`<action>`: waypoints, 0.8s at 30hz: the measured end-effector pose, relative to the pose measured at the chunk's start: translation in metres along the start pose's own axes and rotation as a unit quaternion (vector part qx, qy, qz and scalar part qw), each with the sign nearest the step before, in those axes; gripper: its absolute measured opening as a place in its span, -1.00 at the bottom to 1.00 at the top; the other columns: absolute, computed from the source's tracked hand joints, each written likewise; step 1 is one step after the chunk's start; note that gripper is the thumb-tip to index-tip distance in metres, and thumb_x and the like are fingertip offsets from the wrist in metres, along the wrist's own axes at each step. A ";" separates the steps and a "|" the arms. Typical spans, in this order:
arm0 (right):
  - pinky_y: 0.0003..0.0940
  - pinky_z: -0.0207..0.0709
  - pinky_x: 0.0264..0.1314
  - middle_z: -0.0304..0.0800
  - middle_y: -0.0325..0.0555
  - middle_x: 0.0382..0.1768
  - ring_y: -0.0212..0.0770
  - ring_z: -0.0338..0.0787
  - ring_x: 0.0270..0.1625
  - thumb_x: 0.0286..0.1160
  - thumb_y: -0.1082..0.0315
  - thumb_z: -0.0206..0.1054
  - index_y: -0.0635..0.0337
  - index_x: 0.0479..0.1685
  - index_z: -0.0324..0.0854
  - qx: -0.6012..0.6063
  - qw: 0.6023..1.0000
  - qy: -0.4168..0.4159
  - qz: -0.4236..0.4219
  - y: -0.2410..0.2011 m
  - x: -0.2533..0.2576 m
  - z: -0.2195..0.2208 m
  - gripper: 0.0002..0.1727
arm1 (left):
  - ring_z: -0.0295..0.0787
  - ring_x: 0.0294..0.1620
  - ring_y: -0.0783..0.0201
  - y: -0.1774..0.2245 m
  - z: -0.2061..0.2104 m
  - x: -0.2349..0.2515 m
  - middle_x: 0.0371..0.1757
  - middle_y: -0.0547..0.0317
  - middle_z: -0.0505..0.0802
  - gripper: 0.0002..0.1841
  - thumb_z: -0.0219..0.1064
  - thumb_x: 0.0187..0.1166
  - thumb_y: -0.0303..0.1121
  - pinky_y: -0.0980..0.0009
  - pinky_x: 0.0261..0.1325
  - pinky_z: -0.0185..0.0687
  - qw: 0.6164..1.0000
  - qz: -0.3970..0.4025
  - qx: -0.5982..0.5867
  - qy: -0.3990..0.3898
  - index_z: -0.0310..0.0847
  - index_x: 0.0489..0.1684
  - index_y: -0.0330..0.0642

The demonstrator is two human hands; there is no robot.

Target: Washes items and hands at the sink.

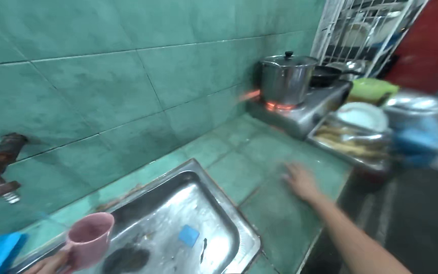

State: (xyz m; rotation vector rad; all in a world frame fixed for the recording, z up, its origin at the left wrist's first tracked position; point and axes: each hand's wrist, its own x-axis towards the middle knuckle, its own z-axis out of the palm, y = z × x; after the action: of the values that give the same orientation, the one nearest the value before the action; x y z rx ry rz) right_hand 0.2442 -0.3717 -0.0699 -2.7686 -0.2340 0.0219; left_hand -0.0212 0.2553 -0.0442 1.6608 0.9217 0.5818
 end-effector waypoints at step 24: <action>-0.02 0.45 0.61 0.61 0.22 0.51 0.05 0.65 0.52 0.89 0.16 0.06 0.25 0.63 0.45 0.308 0.847 -0.380 -0.208 -0.408 -0.033 0.139 -0.50 | 0.58 0.51 -0.13 0.081 0.031 -0.067 0.52 -0.09 0.68 -0.74 0.45 0.59 -0.20 -0.04 0.48 0.57 0.835 0.299 0.462 -0.020 0.85 -0.20 -0.26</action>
State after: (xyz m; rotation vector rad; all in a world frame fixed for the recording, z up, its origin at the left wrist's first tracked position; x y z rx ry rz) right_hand 0.1399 0.0473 -0.0557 -1.8857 -0.8500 0.9180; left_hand -0.0143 0.1748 0.0298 2.8880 0.6550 0.5256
